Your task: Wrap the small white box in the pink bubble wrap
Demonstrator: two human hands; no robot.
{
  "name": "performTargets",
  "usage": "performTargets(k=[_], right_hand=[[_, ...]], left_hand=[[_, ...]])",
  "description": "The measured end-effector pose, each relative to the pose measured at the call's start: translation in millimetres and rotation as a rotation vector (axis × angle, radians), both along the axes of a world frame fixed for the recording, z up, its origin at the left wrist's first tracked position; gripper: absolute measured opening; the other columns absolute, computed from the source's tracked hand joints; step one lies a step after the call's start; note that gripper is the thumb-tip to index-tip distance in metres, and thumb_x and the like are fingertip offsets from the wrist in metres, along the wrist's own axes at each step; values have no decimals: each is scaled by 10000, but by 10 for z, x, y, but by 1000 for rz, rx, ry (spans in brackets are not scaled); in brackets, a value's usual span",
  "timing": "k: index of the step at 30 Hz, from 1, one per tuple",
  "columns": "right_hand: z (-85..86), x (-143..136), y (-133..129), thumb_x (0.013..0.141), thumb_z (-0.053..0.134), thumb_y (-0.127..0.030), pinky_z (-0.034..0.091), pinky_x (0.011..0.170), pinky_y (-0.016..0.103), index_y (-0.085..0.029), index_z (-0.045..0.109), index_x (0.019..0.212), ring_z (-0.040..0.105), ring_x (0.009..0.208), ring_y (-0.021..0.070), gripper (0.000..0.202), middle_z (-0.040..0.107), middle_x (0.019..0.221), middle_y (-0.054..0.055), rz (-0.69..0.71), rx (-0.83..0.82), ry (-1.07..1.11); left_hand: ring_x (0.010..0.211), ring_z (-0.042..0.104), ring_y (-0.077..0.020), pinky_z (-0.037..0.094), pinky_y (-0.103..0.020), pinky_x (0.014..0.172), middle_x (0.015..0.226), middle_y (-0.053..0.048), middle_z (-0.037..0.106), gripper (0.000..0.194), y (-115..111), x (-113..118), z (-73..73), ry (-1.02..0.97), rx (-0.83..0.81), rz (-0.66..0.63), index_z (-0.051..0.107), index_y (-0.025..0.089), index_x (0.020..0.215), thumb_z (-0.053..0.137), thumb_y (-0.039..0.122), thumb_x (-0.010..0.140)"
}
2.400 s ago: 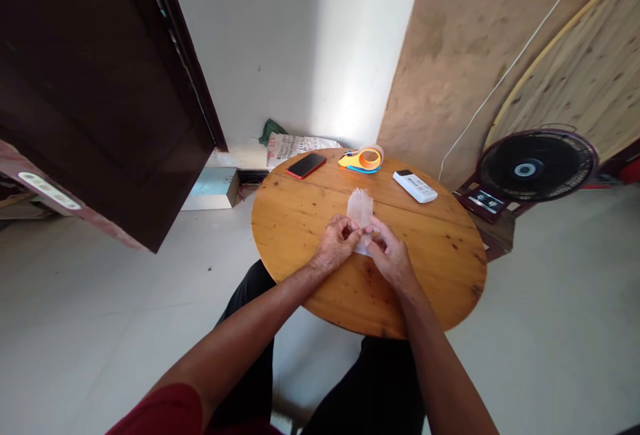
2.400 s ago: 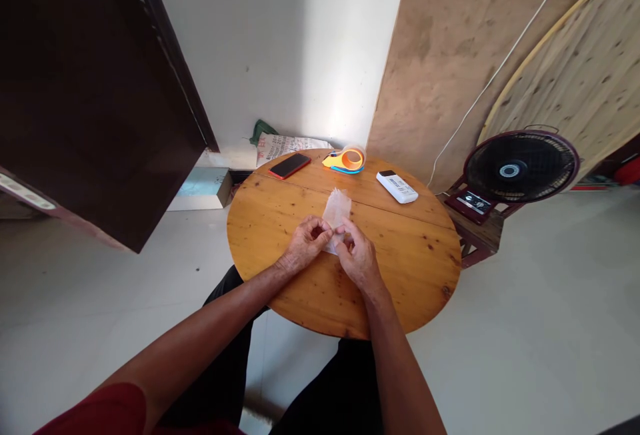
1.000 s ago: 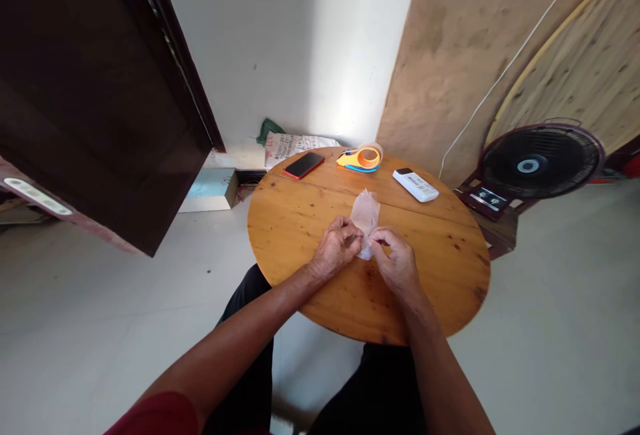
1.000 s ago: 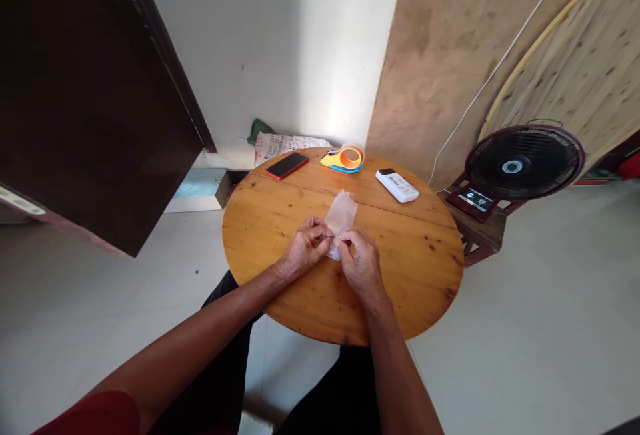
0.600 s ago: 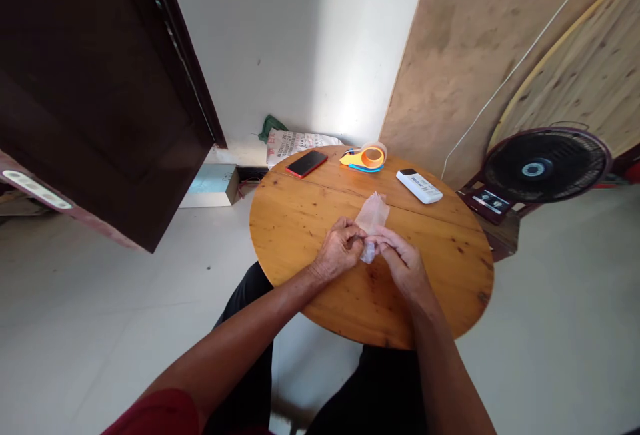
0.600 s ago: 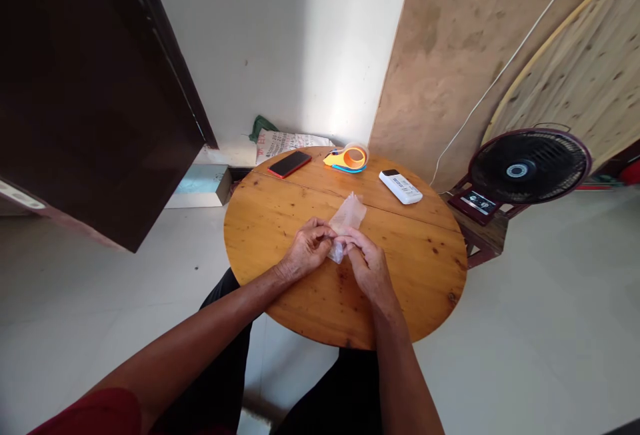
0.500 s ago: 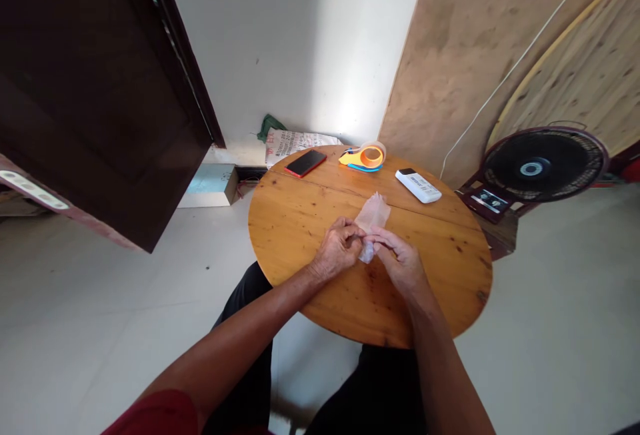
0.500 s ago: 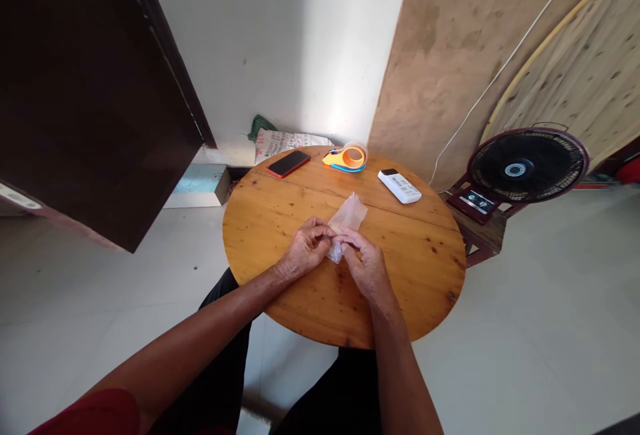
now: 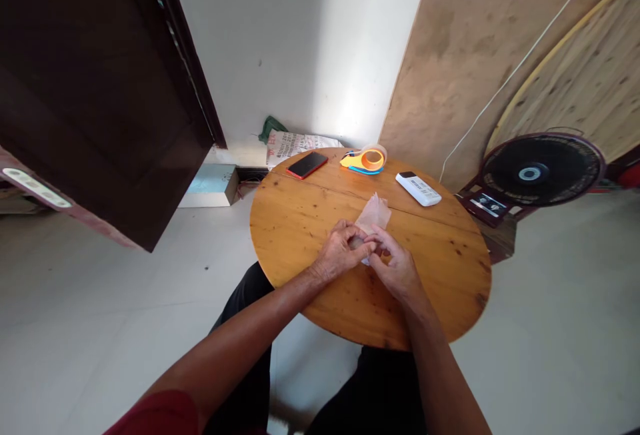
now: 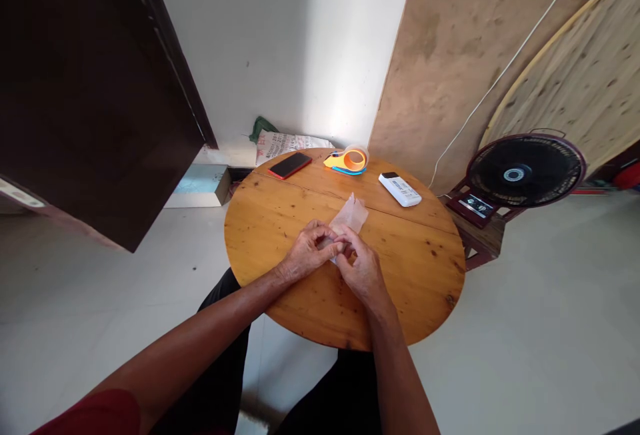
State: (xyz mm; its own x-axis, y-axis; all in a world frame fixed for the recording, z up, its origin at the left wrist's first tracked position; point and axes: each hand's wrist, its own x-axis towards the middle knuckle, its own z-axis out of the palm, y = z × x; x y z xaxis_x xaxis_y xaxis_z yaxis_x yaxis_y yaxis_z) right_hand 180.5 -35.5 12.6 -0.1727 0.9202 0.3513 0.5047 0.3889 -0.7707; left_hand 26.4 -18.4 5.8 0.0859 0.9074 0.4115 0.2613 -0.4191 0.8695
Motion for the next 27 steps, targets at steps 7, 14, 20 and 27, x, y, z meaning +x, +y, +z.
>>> performTargets(k=[7, 14, 20, 27], right_hand=[[57, 29, -14, 812, 522, -227, 511, 634, 267, -212, 509, 1267, 638, 779, 157, 455, 675, 1031, 56, 8, -36, 105], [42, 183, 102, 838, 471, -231, 504, 748, 325, -195, 646, 1019, 602, 778, 171, 254, 668, 955, 61, -237, 169, 12], [206, 224, 317, 779, 416, -95, 474, 906, 386, -224, 659, 1073, 561, 1097, 234, 402, 519, 1308, 93, -77, 249, -319], [399, 202, 599, 700, 578, -113, 354, 982, 520, -232, 660, 755, 341, 1319, 354, 155, 370, 1487, 23, -8, 278, -718]], left_hand=[[803, 563, -130, 487, -238, 707, 833, -26, 567, 98, 23, 39, -69, 27, 18, 31, 669, 170, 824, 652, 150, 729], [1013, 578, -207, 457, -379, 931, 1135, -86, 584, 122, -25, 55, -10, 226, 184, 96, 626, 175, 774, 612, 97, 681], [874, 595, -221, 464, -368, 842, 848, -58, 671, 113, 147, 5, 198, 436, 232, -83, 530, 189, 620, 593, 97, 636], [773, 601, -190, 479, -333, 776, 781, -36, 656, 155, 218, -8, 122, 269, 267, -145, 508, 197, 696, 556, 78, 609]])
